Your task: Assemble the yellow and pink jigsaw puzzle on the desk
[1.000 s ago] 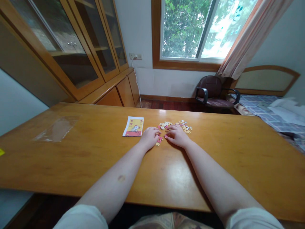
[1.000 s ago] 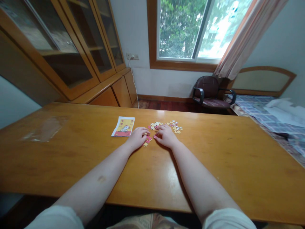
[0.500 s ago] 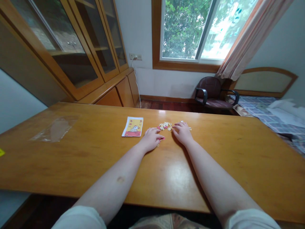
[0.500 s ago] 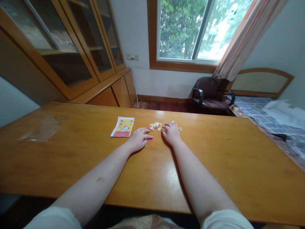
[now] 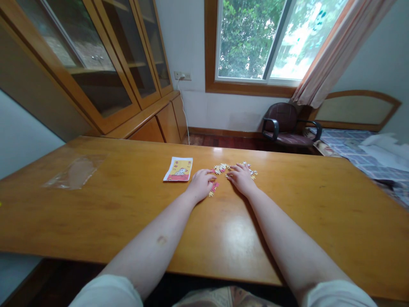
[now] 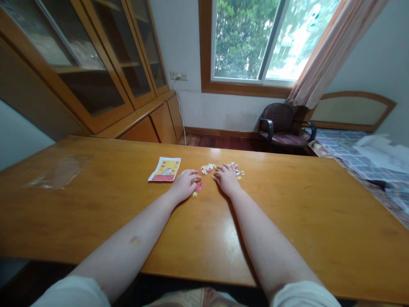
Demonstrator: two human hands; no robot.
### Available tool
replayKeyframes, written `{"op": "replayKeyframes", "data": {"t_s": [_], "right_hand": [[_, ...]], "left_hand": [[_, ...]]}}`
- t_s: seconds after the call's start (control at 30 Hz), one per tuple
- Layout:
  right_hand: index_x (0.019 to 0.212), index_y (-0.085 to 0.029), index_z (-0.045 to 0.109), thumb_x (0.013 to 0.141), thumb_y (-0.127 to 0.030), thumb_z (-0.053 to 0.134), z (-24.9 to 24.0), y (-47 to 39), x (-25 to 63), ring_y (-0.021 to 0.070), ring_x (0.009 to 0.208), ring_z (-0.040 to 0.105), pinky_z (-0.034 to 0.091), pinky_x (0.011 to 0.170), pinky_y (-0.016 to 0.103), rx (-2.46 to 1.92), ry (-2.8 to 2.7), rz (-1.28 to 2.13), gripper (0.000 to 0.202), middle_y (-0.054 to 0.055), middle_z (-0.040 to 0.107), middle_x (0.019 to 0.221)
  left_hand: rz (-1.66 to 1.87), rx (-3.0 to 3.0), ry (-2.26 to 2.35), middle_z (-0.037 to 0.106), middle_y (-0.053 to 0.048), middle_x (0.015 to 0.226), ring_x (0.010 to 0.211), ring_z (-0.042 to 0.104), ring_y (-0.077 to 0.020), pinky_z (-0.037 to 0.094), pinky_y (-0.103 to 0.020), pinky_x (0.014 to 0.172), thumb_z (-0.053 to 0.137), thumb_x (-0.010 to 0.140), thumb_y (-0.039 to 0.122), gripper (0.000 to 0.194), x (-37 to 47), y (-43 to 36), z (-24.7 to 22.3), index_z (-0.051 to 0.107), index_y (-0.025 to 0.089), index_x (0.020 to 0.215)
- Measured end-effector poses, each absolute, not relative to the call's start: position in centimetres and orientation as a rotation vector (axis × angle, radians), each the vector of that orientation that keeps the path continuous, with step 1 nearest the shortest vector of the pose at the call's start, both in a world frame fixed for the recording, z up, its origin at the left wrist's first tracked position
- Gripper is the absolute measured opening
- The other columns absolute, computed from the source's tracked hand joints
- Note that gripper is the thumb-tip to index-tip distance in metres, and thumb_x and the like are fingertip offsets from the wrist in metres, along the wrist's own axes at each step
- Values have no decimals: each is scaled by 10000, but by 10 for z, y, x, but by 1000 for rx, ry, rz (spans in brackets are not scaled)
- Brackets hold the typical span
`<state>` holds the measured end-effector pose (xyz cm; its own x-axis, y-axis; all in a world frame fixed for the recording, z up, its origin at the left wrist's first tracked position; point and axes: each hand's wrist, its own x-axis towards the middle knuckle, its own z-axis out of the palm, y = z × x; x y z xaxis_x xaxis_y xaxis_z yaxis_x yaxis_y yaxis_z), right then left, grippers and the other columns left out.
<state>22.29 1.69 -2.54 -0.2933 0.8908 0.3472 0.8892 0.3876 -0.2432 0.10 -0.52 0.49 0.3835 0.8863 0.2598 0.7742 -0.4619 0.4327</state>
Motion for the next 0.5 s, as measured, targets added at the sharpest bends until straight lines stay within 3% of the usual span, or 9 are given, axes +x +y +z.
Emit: {"op": "replayKeyframes", "data": {"t_s": [0.5], "right_hand": [[802,-249,751,853,-287,594,-22,13,218,256,1154,519,291,1079,507,-1350,-2163,160,170,61,693,1105]], "left_hand": [[676,2393,1470,651,-64,1173,1139,540,-238,420,-401,1043,520,796,139,294,0,-4,1,742,217,972]]}}
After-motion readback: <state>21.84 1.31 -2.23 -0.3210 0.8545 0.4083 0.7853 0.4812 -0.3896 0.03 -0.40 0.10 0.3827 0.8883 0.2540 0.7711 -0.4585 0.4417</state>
